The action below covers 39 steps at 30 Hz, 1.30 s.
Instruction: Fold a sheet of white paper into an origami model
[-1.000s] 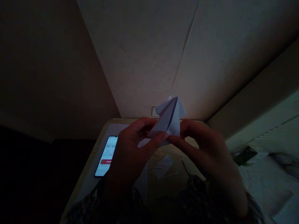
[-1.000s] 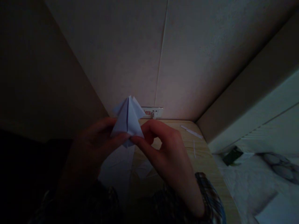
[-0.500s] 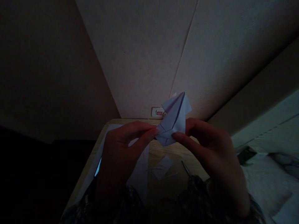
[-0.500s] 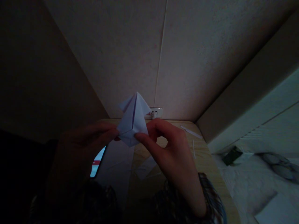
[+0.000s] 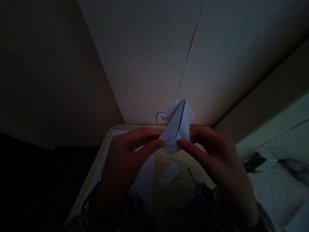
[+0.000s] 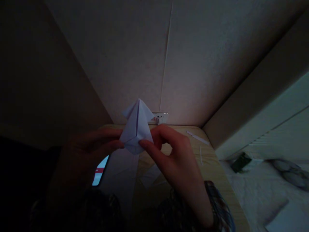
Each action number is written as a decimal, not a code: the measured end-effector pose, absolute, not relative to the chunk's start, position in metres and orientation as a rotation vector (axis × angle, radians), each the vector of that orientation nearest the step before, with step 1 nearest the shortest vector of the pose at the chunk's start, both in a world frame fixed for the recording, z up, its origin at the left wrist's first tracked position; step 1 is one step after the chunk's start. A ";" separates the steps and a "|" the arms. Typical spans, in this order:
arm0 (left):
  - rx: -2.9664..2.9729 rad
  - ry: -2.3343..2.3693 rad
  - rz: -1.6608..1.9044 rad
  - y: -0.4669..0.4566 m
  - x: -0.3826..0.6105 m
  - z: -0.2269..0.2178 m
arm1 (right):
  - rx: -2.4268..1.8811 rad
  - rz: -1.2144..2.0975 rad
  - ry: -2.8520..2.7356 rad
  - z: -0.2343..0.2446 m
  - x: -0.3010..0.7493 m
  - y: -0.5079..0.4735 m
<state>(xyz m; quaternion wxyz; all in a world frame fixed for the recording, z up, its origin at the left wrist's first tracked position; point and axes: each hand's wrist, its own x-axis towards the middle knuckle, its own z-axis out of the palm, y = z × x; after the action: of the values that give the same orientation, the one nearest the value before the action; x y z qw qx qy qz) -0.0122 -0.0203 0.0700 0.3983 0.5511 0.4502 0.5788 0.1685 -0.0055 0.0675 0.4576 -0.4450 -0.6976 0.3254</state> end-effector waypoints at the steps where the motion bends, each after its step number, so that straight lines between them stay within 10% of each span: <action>1: 1.419 1.143 1.467 -0.022 -0.012 0.069 | -1.089 0.812 -1.718 0.067 0.168 -0.005; 39: 1.311 1.131 1.413 -0.025 -0.011 0.070 | -0.925 0.766 -1.800 0.075 0.166 -0.009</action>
<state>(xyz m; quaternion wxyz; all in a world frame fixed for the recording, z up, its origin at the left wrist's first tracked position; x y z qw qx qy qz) -0.0110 -0.0246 0.0699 0.4378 0.5275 0.4548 0.5685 0.1660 -0.0088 0.0753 0.4694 -0.3775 -0.7344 0.3127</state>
